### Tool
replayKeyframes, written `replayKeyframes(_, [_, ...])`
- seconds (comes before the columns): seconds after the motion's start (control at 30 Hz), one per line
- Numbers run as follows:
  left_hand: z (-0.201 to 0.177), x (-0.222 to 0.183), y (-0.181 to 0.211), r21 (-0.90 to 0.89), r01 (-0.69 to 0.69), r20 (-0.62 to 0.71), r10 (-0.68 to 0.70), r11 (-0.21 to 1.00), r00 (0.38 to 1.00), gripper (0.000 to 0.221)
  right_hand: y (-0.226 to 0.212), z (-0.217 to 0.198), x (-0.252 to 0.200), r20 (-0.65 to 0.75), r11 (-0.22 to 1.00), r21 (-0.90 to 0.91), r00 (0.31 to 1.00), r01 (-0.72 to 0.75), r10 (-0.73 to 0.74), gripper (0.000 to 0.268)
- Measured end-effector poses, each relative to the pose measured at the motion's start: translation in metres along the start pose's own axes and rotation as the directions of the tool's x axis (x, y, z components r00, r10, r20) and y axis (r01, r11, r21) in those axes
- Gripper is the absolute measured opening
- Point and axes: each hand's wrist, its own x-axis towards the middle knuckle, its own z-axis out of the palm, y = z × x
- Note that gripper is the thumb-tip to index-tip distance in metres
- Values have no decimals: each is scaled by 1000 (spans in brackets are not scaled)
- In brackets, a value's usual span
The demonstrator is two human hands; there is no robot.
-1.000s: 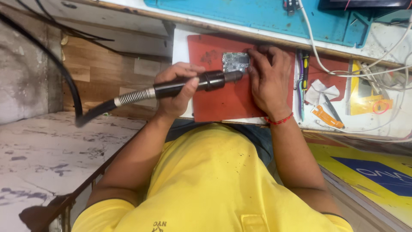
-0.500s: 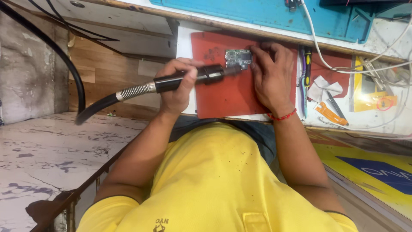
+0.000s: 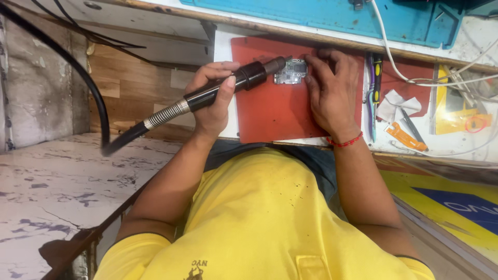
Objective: The person works on a small electronic component placed on a red mat. They use a small tool to scrape or clean the component's surface, then use a heat gun to apply heat to the component.
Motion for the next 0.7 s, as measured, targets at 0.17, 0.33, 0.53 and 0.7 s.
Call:
replayKeyframes(0.17, [1,1,0,6,-55,20,54,998,998,17,-1,0,0,0,1000,12,1000,-2,2,38])
replayKeyframes(0.33, [3,1,1,7,-101,84,100,995,991,18,-2,-3,0,7,1000,12,1000,-8,8,38])
replayKeyframes(0.53, [1,4,0,46,-71,90,67,996,994,17,-1,-4,0,6,1000,18,1000,9,-9,35])
replayKeyframes(0.7, [0,4,-2,51,-49,25,48,997,999,20,-2,-3,2,4,1000,7,1000,9,-9,36])
